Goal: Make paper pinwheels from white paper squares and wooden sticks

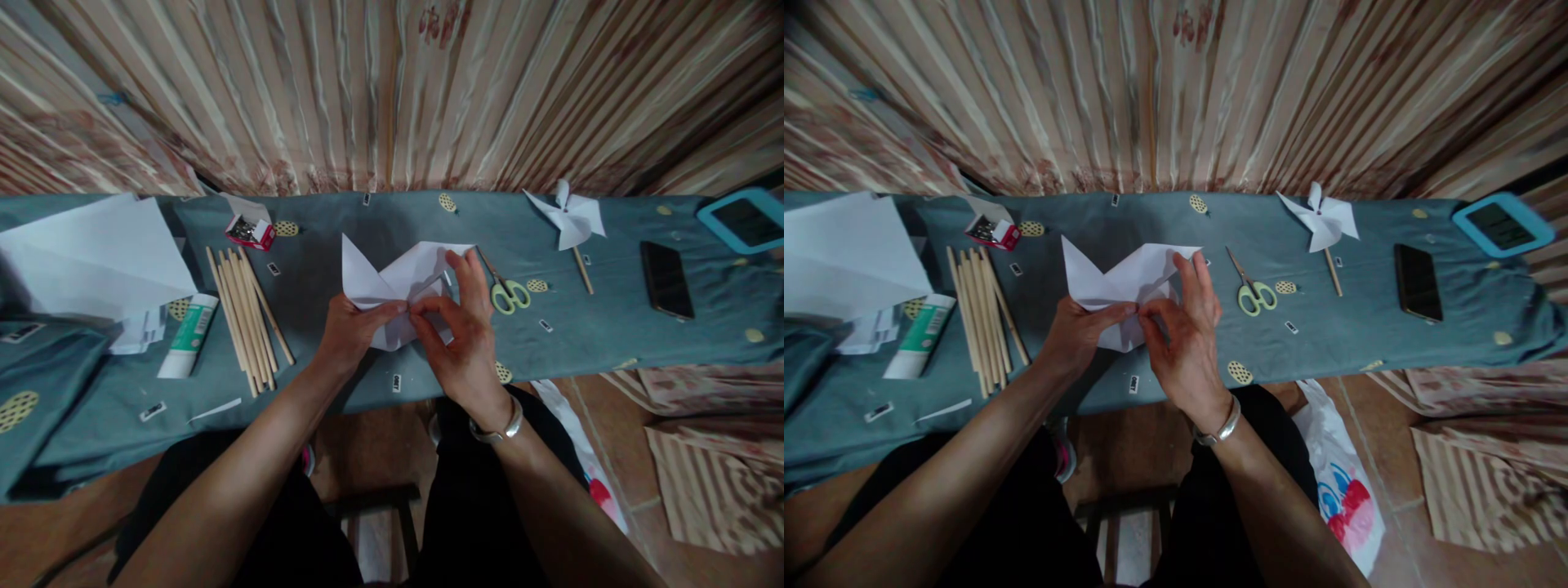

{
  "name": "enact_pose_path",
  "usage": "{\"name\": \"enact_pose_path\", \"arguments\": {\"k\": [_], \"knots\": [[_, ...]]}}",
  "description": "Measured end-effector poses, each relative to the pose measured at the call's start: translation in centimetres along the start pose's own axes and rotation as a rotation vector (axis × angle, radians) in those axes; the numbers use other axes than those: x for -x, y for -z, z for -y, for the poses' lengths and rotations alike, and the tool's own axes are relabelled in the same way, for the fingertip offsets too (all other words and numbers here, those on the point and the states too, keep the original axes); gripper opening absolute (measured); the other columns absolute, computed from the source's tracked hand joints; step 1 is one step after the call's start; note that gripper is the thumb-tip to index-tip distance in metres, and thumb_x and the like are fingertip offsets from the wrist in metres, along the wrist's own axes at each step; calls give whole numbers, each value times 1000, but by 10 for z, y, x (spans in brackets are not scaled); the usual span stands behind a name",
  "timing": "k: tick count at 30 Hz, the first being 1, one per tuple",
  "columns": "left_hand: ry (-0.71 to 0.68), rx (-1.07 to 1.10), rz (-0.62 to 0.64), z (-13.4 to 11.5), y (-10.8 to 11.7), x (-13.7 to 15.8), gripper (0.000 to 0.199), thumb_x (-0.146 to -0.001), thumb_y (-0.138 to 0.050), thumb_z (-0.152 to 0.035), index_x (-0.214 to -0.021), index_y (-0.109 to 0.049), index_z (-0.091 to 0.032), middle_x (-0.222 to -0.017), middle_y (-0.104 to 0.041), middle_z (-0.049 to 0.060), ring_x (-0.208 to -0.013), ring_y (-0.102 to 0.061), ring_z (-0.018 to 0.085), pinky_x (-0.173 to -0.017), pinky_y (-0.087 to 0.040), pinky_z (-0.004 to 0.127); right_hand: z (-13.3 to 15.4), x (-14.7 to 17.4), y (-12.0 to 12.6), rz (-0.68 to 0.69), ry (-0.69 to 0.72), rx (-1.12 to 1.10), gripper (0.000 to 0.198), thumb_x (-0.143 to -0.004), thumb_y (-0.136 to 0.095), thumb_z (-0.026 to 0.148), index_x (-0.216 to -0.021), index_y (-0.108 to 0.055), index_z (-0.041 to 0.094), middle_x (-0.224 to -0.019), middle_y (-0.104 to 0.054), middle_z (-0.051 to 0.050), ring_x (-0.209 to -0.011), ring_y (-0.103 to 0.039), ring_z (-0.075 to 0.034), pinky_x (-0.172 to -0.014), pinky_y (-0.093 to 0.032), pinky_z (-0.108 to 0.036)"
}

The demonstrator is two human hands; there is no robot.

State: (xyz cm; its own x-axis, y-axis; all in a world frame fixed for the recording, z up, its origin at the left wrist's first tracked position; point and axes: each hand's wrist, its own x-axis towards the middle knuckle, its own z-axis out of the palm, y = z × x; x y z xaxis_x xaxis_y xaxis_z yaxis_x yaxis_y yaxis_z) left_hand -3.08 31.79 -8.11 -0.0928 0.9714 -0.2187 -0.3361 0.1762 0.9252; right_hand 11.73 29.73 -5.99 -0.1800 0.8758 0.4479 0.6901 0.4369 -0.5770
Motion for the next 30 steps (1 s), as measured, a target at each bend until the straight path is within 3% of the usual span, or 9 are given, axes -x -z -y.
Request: {"name": "enact_pose_path", "arguments": {"k": [11,30], "knots": [[41,74,41,-3,0,0,26,-51,-87,-24,-73,-77,-14,-71,-75,1,-62,-65,15,-63,-50,25,-4,2,-1,-5,27,32,11,-91,-55,21,-89,-65,24,-156,-34,-1,-150,-20,-34,-116,-25,-65],[14,-37,96,-2,7,-2,26,-53,-86,-25,-73,-76,-13,-71,-75,2,-65,-68,18,-65,-54,30,-1,1,4,64,4,-16,10,-90,-56,19,-87,-65,23,-155,-38,-4,-150,-20,-34,-116,-26,-62]]}}
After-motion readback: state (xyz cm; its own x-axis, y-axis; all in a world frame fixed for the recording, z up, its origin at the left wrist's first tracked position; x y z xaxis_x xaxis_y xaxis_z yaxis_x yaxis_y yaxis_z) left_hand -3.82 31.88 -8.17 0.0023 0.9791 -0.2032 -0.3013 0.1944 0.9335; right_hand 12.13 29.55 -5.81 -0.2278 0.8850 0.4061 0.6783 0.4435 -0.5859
